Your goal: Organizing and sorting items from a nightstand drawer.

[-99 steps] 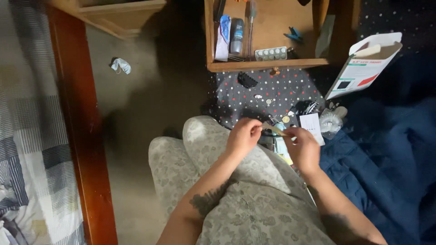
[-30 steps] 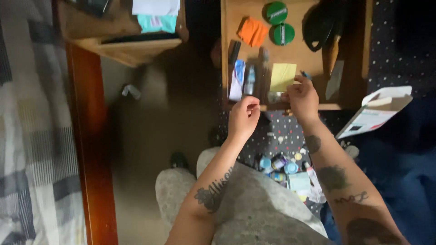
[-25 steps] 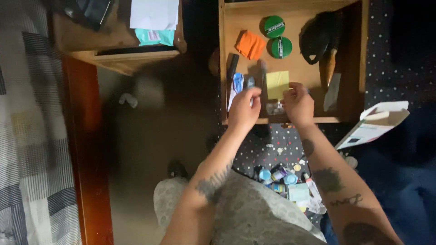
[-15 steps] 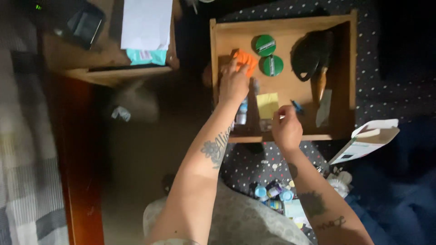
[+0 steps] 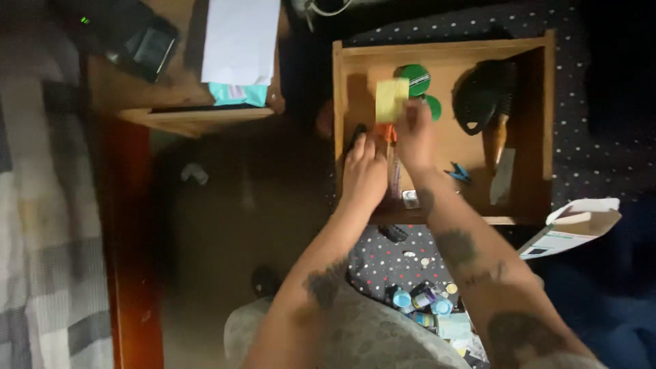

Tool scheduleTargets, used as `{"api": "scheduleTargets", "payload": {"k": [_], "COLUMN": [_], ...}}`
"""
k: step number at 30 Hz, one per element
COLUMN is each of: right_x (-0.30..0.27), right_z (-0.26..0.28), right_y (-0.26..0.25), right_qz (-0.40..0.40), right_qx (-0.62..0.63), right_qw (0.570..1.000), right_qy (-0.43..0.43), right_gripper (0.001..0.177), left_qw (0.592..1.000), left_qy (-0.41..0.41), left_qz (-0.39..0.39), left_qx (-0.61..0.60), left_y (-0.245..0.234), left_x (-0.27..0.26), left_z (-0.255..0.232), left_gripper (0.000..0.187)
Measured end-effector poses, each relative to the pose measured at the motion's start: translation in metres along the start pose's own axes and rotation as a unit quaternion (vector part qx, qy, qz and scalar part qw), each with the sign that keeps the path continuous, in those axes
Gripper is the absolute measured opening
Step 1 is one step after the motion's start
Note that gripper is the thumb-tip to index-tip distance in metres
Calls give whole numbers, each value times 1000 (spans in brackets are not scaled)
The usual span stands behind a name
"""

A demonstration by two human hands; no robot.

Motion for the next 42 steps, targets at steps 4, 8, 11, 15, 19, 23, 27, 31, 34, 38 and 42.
{"api": "scheduleTargets", "payload": {"k": [4, 8, 11, 15, 19, 23, 27, 31, 34, 38, 42], "right_x": [40, 60, 49, -11, -98, -194, -266, -306, -321, -326, -315], "right_z": [11, -6, -1, 70, 82, 74, 59, 67, 63, 38, 46], "right_y": [30, 50, 32, -30, -109, -185, -227, -244, -250, -246, -227], "right_qz": [5, 67, 98, 93, 38, -29, -19, -18, 4, 94, 200], "right_qx": [-97, -159, -250, -159, -135, -273, -334, -342, -299, -388, -458], "right_qw": [994, 983, 962, 977, 988, 957, 942, 939, 951, 916, 862], "right_qy": [39, 66, -54, -107, -70, -97, 14, 42, 76, 35, -83], "right_gripper": [27, 30, 23, 35, 29, 8, 12, 10, 14, 24, 38], "left_qw": [998, 996, 992, 980, 974, 966, 977, 991, 989, 983, 984], "left_qy": [24, 6, -8, 21, 30, 69, 25, 23, -7, -57, -85], "left_qz": [11, -6, 3, -31, -12, 7, 64, 96, 134, 166, 82], "left_qx": [60, -93, -124, -197, -224, -249, -203, -90, -61, -61, -135], "left_y": [-28, -60, -70, -69, -61, -40, -12, 21, 51, 46, 30], "left_x": [-49, -78, -88, -102, -120, -153, -173, -173, -178, -176, -192], "left_z": [-9, -21, -27, -35, -48, -56, -62, -62, -55, -62, -74], "left_gripper": [36, 41, 44, 33, 29, 21, 26, 50, 57, 48, 51]}}
Point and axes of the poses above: each hand's wrist, its own x-axis towards the middle knuckle, its own y-axis out of the palm, z = x × y, the point moved 3 cm from there along x, towards the middle knuckle, and after that the axes turned 6 degrees about z, right-handed, at the moved point
